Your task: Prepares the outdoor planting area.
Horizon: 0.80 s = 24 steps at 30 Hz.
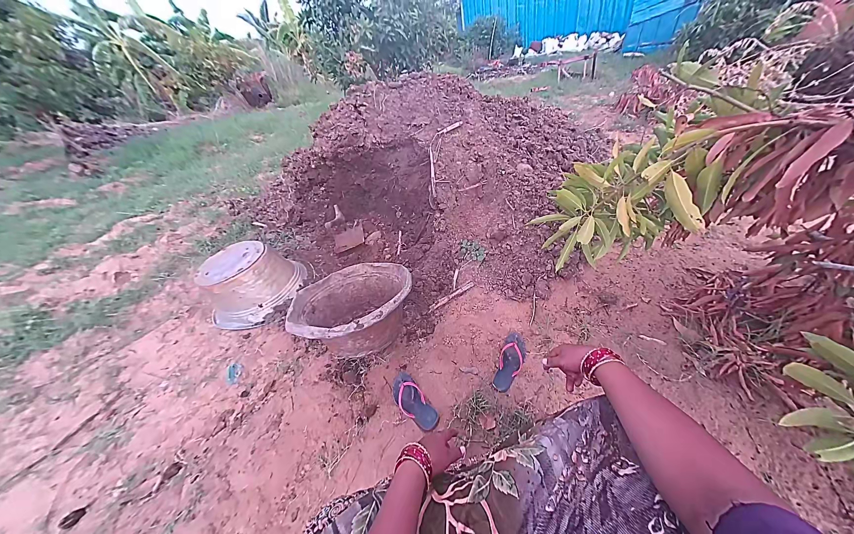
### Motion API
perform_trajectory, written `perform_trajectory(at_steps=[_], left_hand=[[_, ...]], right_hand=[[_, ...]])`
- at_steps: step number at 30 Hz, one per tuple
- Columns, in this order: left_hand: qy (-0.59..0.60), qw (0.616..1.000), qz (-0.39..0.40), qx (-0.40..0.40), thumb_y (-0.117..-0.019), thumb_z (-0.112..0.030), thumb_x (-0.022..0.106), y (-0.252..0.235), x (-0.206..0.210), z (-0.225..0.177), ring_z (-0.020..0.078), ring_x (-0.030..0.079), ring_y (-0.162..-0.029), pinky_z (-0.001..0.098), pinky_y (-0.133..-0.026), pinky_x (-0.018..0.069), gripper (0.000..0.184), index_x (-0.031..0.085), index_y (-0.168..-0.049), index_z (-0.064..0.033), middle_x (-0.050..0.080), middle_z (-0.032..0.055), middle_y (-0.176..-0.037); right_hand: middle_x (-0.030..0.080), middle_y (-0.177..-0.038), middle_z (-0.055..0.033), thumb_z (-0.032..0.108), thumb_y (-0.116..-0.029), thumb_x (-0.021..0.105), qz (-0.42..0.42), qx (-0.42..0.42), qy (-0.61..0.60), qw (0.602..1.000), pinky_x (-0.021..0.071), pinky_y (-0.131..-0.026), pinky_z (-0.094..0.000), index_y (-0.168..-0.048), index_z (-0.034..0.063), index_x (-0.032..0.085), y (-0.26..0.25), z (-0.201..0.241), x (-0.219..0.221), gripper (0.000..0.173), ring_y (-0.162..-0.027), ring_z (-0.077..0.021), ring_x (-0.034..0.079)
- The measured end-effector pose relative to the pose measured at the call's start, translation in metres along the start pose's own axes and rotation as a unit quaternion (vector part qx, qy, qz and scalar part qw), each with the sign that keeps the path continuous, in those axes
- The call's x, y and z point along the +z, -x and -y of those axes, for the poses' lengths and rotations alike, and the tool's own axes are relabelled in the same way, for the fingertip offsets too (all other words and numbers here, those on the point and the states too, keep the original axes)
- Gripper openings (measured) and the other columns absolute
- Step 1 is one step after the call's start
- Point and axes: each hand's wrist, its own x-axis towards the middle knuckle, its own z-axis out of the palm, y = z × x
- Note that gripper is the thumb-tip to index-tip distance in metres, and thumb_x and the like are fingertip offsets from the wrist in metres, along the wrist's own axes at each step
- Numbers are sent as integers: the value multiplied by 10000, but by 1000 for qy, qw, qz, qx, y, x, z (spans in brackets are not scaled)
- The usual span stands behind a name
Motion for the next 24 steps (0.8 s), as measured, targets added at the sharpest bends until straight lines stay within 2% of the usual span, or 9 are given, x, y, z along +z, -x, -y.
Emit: perform_trajectory(at_steps=[2,6,16,24], left_hand=[[-3,1000,1,-1,-1101,-368,509,2,-1,-1,393,517,-1416,563,-1211,345,606,371,-1606,-62,548,256,-1496],[-8,1000,0,2,-1101,-375,504,1,-1,-1,391,520,-1413,561,-1208,350,609,369,-1608,-65,547,259,-1496],[-2,1000,-4,7,-1098,-384,515,1,-2,0,402,527,-1404,569,-1203,355,618,371,-1606,-63,551,264,-1489],[-9,1000,1,8,-1101,-374,512,0,-2,1,402,531,-1401,561,-1206,353,609,375,-1603,-58,565,267,-1473]], right_hand=[[547,-828,-81,390,-1119,441,-6,8,1,1000,518,-641,-345,-1353,60,571,-1,-2,0,425,-612,-161,541],[515,-794,-56,388,-1110,465,-11,22,-13,1000,517,-633,-340,-1343,69,576,-5,-7,-1,411,-602,-147,526],[546,-878,-83,390,-1102,480,-15,36,-13,999,519,-675,-364,-1365,64,565,-6,-7,0,428,-675,-172,551],[525,-842,-65,387,-1094,489,-17,43,-5,999,509,-668,-362,-1349,70,571,-4,-6,1,415,-660,-166,530]])
